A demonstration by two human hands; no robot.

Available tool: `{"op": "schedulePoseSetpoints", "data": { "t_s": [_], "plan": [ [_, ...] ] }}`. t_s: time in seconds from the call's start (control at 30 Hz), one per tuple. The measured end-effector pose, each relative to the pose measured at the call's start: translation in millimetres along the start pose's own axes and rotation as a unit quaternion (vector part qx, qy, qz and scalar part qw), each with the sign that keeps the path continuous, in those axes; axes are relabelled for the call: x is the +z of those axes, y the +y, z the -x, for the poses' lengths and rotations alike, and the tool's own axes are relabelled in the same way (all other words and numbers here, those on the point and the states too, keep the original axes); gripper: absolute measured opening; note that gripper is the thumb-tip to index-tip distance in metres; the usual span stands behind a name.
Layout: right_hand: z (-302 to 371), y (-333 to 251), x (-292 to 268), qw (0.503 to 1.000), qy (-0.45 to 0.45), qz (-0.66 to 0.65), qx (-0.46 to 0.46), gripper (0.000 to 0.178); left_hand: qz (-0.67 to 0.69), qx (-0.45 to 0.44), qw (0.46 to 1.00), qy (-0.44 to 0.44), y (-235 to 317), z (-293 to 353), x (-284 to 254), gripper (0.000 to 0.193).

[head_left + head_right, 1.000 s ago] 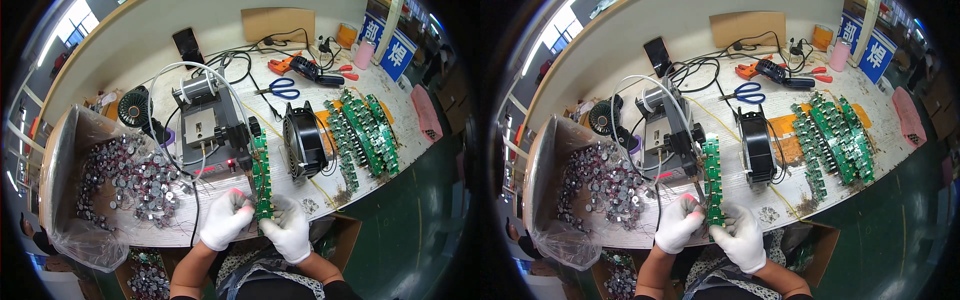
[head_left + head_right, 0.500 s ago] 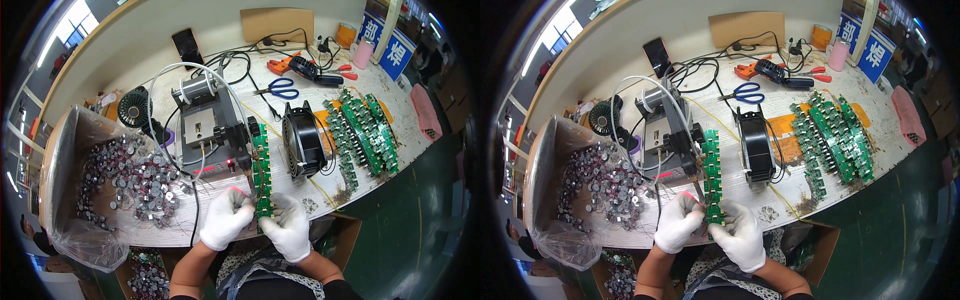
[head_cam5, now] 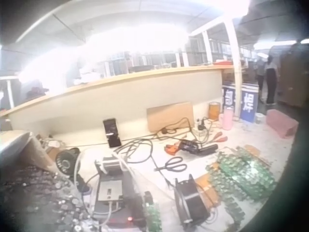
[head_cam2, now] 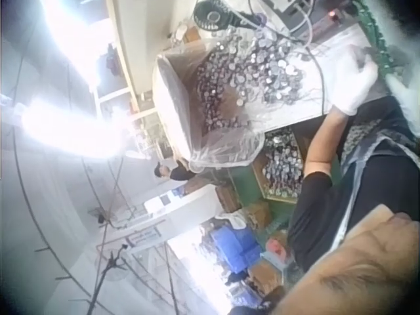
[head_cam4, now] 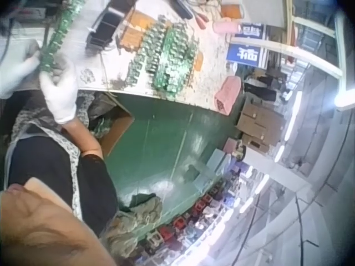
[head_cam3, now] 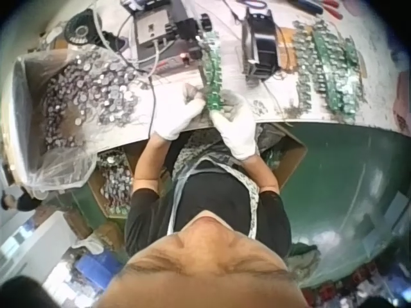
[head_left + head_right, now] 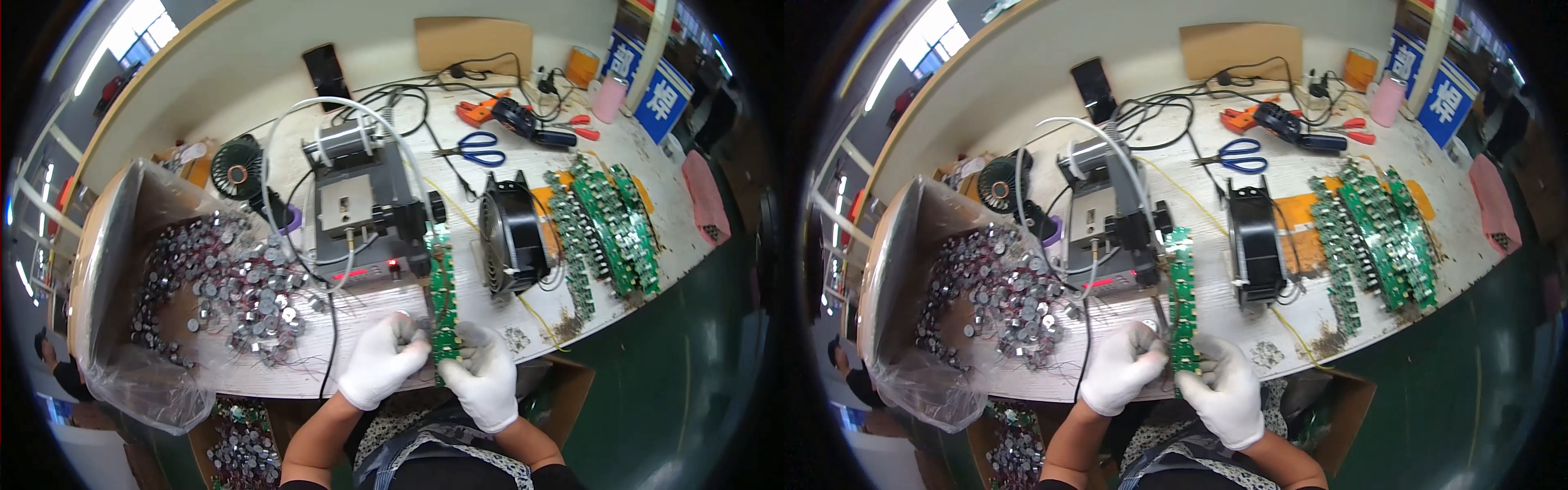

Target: The person solders wires from small motors onto a PCB using a soldering iron and tweezers.

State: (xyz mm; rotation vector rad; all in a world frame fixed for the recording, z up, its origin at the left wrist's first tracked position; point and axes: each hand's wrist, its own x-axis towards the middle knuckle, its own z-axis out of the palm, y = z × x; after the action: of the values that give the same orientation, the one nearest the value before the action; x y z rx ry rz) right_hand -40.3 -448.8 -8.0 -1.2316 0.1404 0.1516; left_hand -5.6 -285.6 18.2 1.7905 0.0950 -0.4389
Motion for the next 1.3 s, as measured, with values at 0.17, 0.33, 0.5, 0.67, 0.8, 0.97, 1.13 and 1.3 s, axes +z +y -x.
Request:
{"op": "schedulePoseSetpoints", "data": {
  "t_s": [0.17,0.33,0.5,0.67,0.8,0.97,1.13,1.3],
  "plan": [
    [6,-3,-5,0.999,0.021,0.043,0.005,0.048,-0.071,0.119,0.988,0.065,-16,14,-10,0.014],
    [6,-3,-6,0.995,0.02,0.095,-0.008,0.047,-0.272,0.268,0.888,0.255,-12,20,-54,0.011],
    [4,-1,-3,0.994,0.025,0.106,-0.019,0.045,-0.488,0.279,0.759,0.328,-21,9,-81,0.013],
    [4,5,-7,0.994,0.022,0.111,-0.004,0.043,-0.547,0.156,0.778,0.265,-23,6,-87,0.015],
    [4,8,-8,0.993,0.021,0.112,-0.02,0.044,-0.514,0.167,0.81,0.228,-23,11,-80,0.015],
    [1,1,-11,0.961,-0.014,0.245,-0.127,0.029,-0.356,0.281,0.859,0.235,-26,29,-54,0.022],
    [-2,-9,-10,0.919,-0.064,0.325,-0.215,0.019,-0.232,0.384,0.885,0.126,-29,37,-21,0.025],
    [-4,-10,-14,0.906,-0.102,0.348,-0.22,0.021,-0.298,0.475,0.827,0.048,-26,38,-9,0.027]
  ]
}}
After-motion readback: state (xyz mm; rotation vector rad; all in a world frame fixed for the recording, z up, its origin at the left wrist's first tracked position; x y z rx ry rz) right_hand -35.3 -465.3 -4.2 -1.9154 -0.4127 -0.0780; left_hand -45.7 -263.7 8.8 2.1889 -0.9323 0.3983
